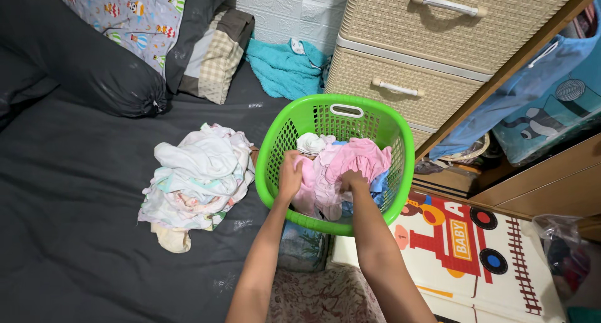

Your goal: The person removes various garments from a green laundry basket and places them onto a bed. They handle shirts, pants, and other clothing items one by one, creating a growing pile on the mattress.

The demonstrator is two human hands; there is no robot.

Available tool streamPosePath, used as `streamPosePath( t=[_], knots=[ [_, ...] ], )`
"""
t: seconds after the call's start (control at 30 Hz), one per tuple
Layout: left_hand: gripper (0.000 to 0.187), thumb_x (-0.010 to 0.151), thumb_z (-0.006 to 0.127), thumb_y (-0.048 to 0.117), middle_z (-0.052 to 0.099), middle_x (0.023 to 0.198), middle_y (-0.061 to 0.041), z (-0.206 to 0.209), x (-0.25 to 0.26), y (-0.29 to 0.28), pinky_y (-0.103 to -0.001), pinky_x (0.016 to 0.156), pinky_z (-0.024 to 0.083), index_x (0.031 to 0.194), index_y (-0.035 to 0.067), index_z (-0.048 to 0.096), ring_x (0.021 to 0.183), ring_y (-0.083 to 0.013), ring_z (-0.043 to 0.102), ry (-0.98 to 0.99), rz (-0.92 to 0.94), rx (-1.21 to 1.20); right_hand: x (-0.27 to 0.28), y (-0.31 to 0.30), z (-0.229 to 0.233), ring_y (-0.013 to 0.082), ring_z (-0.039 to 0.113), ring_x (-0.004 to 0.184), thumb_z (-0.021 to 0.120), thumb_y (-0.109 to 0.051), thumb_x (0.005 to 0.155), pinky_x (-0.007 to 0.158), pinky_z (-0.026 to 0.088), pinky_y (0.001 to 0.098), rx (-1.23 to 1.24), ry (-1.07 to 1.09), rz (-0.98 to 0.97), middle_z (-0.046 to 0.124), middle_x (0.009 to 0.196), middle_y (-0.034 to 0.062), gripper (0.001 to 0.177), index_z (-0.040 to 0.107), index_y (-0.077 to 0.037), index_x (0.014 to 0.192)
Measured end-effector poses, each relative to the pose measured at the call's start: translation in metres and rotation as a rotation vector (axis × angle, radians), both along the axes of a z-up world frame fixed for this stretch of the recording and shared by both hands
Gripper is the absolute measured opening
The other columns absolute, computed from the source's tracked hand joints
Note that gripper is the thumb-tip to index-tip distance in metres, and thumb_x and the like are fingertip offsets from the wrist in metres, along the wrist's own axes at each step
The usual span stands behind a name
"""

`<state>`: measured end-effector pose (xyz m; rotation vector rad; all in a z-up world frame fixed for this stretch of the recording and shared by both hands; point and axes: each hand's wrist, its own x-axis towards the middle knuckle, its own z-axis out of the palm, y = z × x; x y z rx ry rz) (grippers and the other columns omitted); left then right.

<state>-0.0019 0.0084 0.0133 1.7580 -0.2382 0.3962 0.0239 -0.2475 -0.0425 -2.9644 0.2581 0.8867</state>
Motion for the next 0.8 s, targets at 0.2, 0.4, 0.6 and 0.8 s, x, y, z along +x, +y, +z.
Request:
streamPosePath(
  t=[0.2, 0.4, 0.6, 0.8],
  knots=[
    [0.018, 0.092, 0.066, 0.007, 0.072, 0.106, -0.015, -0.019, 0.007, -0.003, -0.042, 0.088, 0.052, 0.109, 0.004, 0.062, 0.103, -0.036, 0.07, 0.02, -0.094, 0.097, 0.019, 0.001, 0.01, 0.0299, 0.073, 0.104, 0.081, -0.031, 0.081, 0.095, 0.058, 0.04, 0.225, -0.622, -0.145, 0.076, 0.108, 0.0147, 0.035, 0.076, -0.005, 0.104],
    [0.022, 0.095, 0.065, 0.013, 0.073, 0.107, -0.016, 0.006, 0.003, -0.009, -0.039, 0.087, 0.053, 0.116, 0.004, 0.062, 0.101, -0.0321, 0.071, 0.013, -0.135, -0.015, 0.02, 0.005, 0.069, 0.0195, 0.071, 0.1, 0.065, -0.009, 0.091, 0.093, 0.055, 0.035, 0.979, -1.065, -0.141, 0.078, 0.106, 0.0094, 0.016, 0.075, -0.005, 0.104],
    [0.024, 0.097, 0.065, 0.015, 0.072, 0.108, -0.014, 0.091, -0.002, 0.0, -0.038, 0.084, 0.054, 0.117, 0.003, 0.06, 0.098, -0.0313, 0.072, -0.061, -0.258, -0.098, -0.032, 0.044, 0.181, 0.012, 0.065, 0.104, 0.068, -0.01, 0.088, 0.092, 0.051, 0.0283, 1.27, -0.723, -0.005, 0.072, 0.117, -0.001, 0.032, 0.071, -0.008, 0.12],
    [0.043, 0.089, 0.076, 0.017, 0.065, 0.116, -0.018, 0.163, -0.015, 0.045, -0.039, 0.088, 0.052, 0.127, 0.002, 0.061, 0.104, -0.0306, 0.063, -0.414, -0.074, -0.005, -0.048, 0.117, 0.265, 0.0163, 0.065, 0.089, 0.08, -0.008, 0.077, 0.081, 0.053, 0.0314, 1.015, -0.733, 0.343, 0.073, 0.1, 0.0069, 0.037, 0.072, -0.003, 0.113]
  ],
)
